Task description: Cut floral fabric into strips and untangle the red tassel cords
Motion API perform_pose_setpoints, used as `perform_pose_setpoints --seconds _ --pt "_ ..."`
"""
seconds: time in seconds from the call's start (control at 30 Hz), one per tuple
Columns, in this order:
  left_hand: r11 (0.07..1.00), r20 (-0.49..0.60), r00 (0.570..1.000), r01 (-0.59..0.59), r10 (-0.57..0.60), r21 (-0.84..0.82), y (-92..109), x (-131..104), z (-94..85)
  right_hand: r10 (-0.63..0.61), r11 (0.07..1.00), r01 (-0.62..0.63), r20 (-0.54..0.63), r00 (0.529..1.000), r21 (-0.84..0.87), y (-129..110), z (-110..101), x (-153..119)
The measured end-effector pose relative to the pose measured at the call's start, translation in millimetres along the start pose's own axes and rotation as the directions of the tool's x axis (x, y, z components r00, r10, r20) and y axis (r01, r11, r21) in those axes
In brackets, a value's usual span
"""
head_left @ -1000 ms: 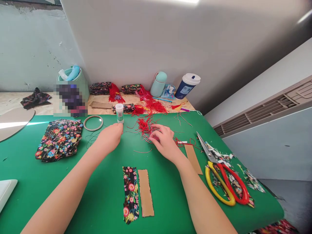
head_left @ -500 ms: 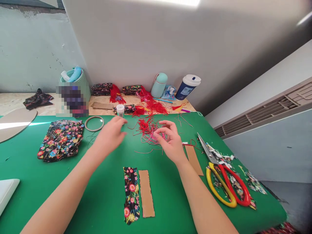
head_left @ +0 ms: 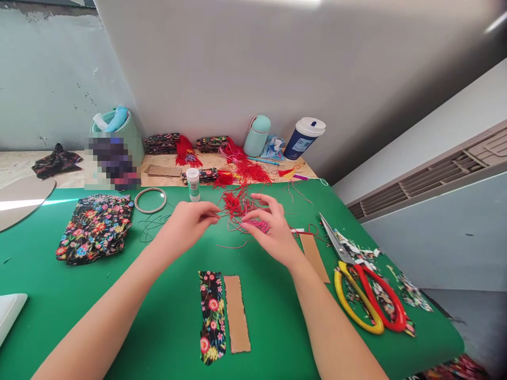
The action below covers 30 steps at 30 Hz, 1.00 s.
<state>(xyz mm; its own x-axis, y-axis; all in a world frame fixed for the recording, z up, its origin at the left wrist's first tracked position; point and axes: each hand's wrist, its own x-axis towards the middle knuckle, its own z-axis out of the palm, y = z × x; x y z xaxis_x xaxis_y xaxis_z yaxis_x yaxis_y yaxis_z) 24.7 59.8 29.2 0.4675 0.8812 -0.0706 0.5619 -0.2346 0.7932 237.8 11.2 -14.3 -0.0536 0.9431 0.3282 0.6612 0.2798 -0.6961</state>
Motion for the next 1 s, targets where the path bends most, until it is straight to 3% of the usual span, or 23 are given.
perform_pose_setpoints --seconds 0.07,0.13,0.23,0.4,0.6,0.8,1.0 --pt "0.958 -0.034 0.999 0.040 -0.032 0.283 -6.2 1.1 -12.1 -0.017 0.986 0.035 0.112 0.994 -0.162 7.2 -9.6 -0.4" --pt "0.843 -0.036 0.995 0.097 -0.092 0.529 -13.7 1.8 -21.1 -0.039 0.952 0.107 0.235 0.971 -0.286 14.2 -17.2 -1.5" --pt "0.718 -0.034 0.985 0.148 -0.170 0.680 -23.7 2.0 -28.6 -0.067 0.906 0.193 0.324 0.944 -0.377 21.7 -22.0 -2.8" --pt "0.684 -0.022 0.978 0.162 -0.208 0.711 -29.4 0.8 -32.0 -0.076 0.868 0.216 0.309 0.948 -0.448 26.3 -19.8 -2.2" --pt "0.721 -0.036 0.973 0.192 -0.226 0.666 -32.6 -0.4 -31.4 -0.086 0.873 0.209 0.284 0.955 -0.440 29.6 -17.0 -2.8" --pt "0.708 -0.023 0.972 0.186 -0.233 0.681 -32.3 -0.4 -30.1 -0.069 0.883 0.209 0.324 0.944 -0.421 25.7 -11.1 -1.4" --pt "0.588 -0.022 0.946 0.220 -0.325 0.779 -24.6 -1.4 -31.8 -0.092 0.855 0.251 0.343 0.935 -0.454 28.5 -0.9 -2.1"
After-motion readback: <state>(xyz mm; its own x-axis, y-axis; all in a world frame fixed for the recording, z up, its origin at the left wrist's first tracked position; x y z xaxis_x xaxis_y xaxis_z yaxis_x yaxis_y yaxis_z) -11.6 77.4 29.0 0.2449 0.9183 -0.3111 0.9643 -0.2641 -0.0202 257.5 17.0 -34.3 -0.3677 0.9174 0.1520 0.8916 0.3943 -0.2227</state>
